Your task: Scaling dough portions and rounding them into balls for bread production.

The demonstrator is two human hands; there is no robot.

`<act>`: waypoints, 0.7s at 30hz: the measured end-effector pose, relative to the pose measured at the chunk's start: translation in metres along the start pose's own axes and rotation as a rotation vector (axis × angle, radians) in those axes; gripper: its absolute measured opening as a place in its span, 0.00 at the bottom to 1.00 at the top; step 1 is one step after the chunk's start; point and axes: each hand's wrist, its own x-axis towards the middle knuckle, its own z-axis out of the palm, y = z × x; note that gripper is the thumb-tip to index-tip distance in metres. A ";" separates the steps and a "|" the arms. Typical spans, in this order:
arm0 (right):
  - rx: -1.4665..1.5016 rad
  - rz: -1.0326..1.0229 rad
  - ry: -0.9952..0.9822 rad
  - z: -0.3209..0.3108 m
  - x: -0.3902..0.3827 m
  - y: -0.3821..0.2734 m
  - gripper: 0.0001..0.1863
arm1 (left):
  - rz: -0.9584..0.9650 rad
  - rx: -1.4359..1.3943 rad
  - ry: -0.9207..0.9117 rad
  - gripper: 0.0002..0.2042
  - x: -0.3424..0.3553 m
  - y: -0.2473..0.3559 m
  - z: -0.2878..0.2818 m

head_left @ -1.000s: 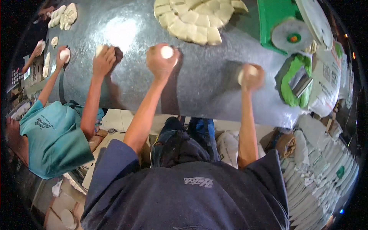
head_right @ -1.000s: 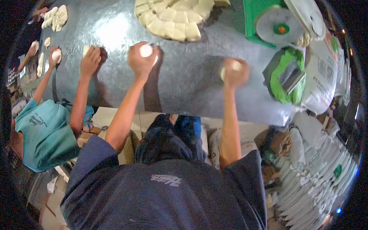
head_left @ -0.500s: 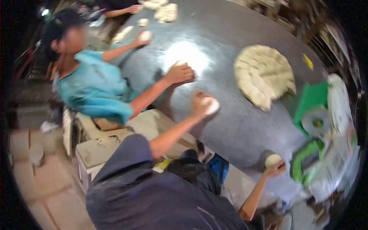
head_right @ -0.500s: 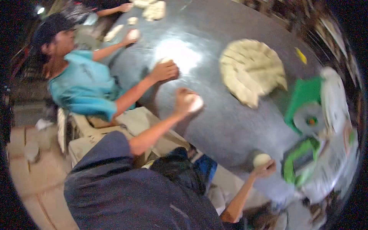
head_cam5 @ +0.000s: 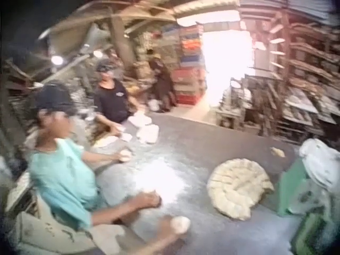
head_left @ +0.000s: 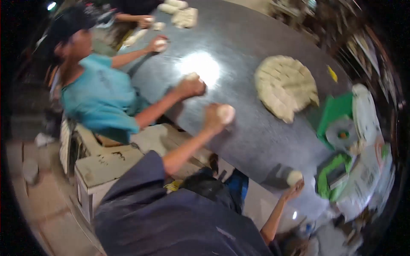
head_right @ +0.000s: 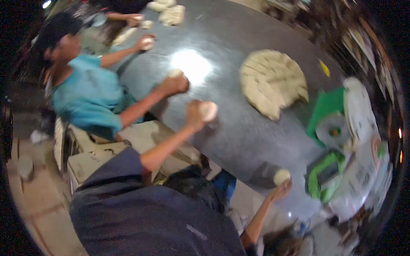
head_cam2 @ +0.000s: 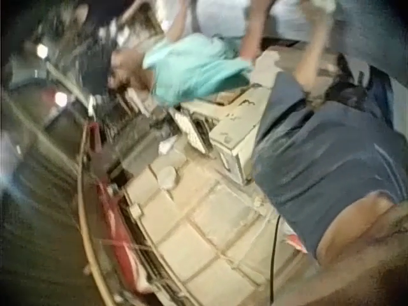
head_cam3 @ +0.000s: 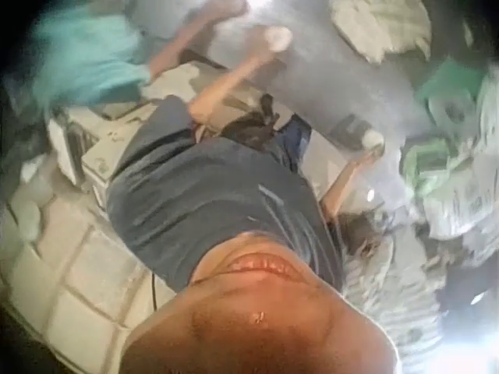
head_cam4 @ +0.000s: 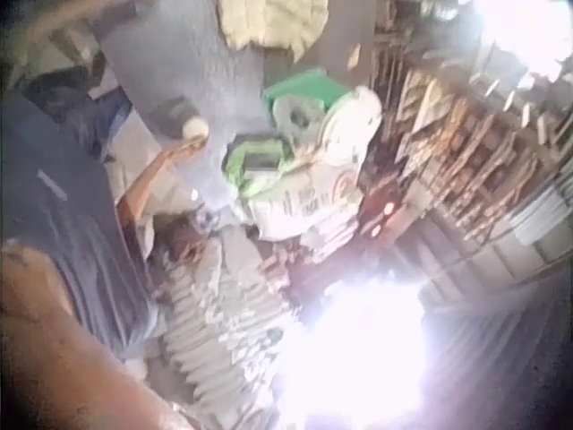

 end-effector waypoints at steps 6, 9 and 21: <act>-0.349 -0.120 0.100 0.125 -0.010 -0.090 0.14 | 0.118 -0.357 0.322 0.16 0.017 0.042 0.060; -0.093 -0.339 -0.291 0.108 -0.078 -0.106 0.16 | 0.244 -0.403 0.175 0.17 -0.042 0.068 0.060; -0.007 -0.107 -0.288 0.070 -0.134 -0.080 0.41 | 0.138 -0.576 -0.032 0.43 -0.088 0.049 0.053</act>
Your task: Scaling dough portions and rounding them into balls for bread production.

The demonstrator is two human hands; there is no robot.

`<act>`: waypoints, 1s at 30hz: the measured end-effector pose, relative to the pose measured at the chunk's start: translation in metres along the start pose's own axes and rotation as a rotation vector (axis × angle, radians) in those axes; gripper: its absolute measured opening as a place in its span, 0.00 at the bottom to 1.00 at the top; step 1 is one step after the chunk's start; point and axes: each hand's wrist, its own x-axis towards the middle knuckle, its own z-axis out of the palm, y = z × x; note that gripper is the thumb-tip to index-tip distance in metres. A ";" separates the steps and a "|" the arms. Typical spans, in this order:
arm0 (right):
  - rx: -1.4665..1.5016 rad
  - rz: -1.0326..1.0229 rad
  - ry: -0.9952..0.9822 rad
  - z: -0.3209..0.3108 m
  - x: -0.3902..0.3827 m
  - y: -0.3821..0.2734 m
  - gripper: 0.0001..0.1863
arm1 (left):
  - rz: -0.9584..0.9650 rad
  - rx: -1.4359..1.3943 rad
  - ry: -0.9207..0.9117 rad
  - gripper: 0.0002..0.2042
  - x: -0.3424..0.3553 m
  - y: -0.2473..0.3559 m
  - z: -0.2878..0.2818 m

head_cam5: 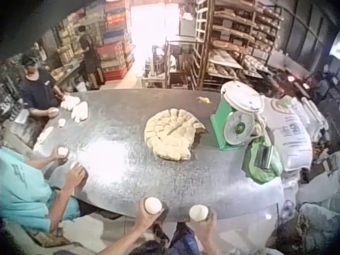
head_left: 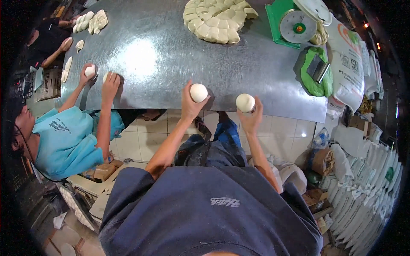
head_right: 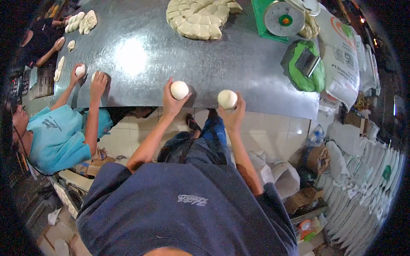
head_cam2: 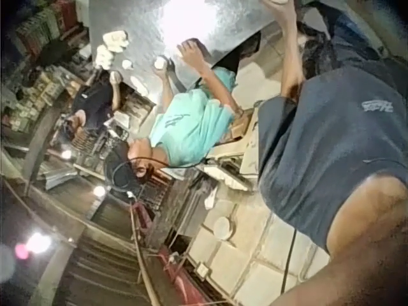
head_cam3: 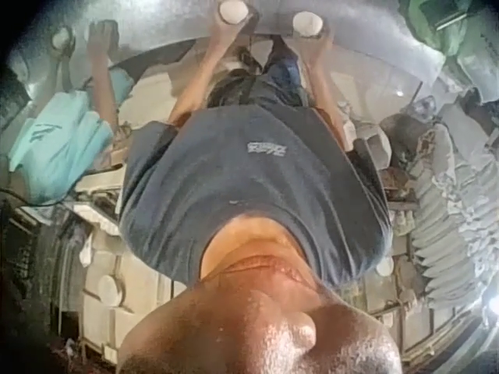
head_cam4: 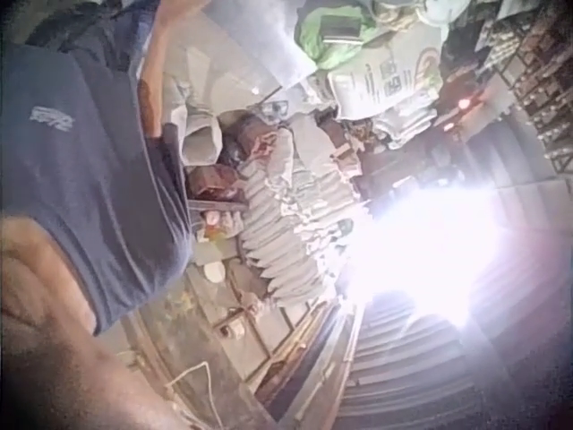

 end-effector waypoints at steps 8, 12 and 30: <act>-0.389 -0.249 -0.236 0.017 0.052 -0.048 0.39 | 0.201 0.280 -0.287 0.50 0.024 0.021 0.002; -0.068 -0.086 -0.364 0.044 0.090 -0.071 0.38 | 0.125 -0.028 -0.355 0.43 0.049 0.013 0.016; -0.090 -0.047 -0.114 0.083 0.387 -0.058 0.15 | -0.318 -0.161 -0.035 0.18 0.145 0.113 0.040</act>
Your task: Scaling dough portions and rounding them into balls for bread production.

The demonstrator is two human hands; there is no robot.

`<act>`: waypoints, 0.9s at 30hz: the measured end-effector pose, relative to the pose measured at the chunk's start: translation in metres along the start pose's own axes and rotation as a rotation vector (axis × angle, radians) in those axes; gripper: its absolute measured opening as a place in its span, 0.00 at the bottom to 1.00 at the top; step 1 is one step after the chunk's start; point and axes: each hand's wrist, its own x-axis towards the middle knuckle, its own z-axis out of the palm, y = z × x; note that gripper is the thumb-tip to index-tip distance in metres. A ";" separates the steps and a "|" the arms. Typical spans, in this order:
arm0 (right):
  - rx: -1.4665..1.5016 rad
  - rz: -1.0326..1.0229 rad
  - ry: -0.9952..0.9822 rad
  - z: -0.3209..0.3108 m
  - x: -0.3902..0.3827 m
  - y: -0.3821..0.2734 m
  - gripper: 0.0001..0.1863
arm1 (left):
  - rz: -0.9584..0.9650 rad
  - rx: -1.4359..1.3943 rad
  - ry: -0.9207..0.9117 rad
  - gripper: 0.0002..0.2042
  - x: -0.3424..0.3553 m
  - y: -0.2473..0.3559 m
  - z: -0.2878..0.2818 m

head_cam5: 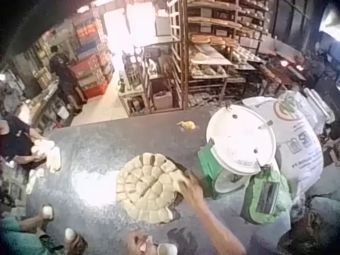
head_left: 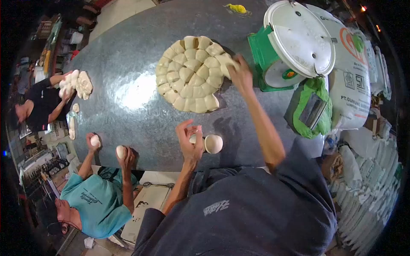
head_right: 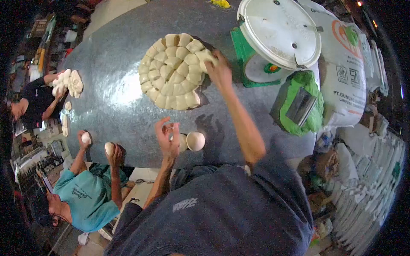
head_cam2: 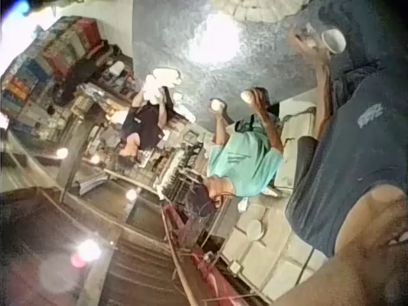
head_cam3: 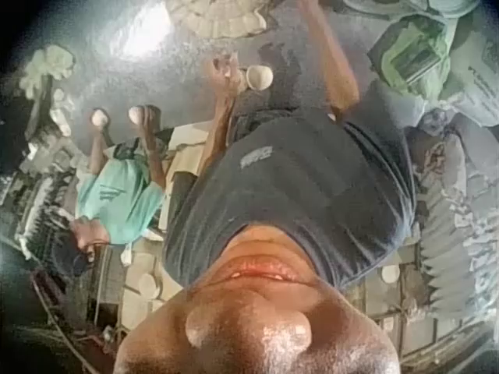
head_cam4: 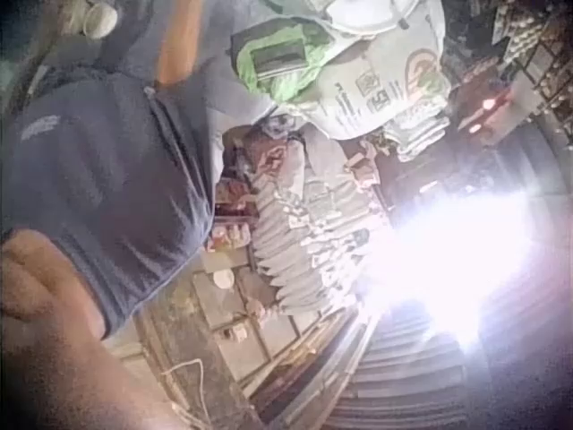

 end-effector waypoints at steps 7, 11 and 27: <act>0.607 0.360 -0.380 -0.075 -0.210 -0.077 0.08 | -0.309 -0.331 -0.430 0.25 -0.024 0.038 0.014; 0.281 0.226 -0.169 -0.046 -0.103 -0.056 0.17 | -0.052 -0.085 0.281 0.20 -0.016 0.009 -0.040; -0.545 0.307 0.162 -0.081 -0.249 0.026 0.21 | 0.208 0.690 0.246 0.25 -0.033 -0.133 -0.092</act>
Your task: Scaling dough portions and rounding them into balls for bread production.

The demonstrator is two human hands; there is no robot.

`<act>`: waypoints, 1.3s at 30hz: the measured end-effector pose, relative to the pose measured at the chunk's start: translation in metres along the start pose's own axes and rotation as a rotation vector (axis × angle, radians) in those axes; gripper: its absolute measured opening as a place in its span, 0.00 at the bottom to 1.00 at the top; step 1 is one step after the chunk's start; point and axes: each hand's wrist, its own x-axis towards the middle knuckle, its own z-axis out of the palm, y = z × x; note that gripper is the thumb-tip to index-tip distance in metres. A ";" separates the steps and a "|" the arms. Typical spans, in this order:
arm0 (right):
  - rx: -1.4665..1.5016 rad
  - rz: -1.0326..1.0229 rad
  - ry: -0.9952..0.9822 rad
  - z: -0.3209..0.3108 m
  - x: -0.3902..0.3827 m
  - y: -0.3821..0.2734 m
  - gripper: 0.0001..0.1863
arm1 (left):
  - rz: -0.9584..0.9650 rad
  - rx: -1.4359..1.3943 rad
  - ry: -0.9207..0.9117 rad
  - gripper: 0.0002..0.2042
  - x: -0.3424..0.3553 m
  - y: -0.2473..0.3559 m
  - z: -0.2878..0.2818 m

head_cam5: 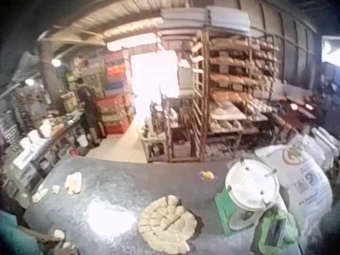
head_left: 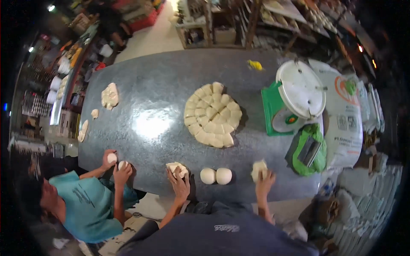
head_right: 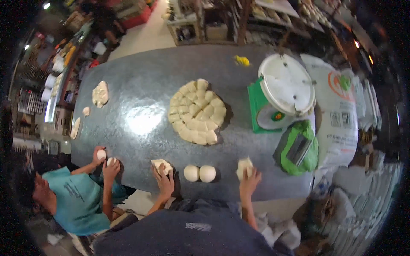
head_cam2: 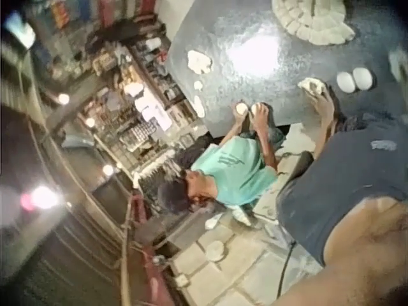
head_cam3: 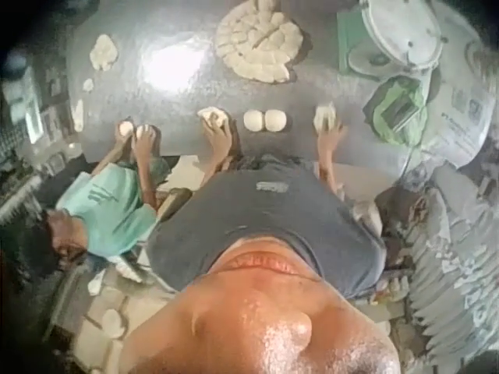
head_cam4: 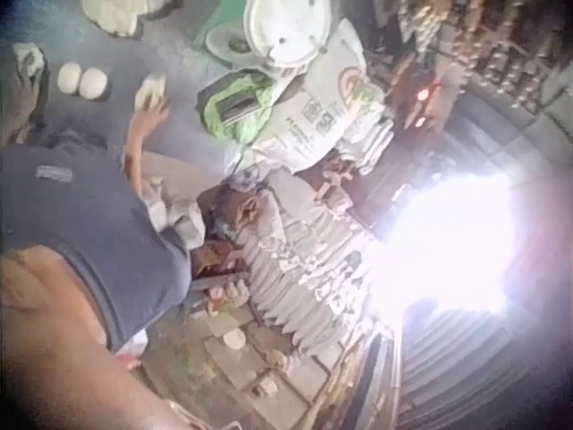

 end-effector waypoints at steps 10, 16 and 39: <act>-0.149 -0.255 0.357 0.045 0.096 0.033 0.16 | 0.073 0.123 -0.089 0.15 0.117 -0.006 0.028; -0.065 -0.273 0.244 0.058 -0.033 0.048 0.20 | 0.453 -0.421 -0.086 0.19 -0.031 -0.049 0.001; -0.068 -0.453 0.370 0.052 -0.068 0.072 0.15 | 0.193 0.039 0.072 0.19 -0.006 -0.059 0.006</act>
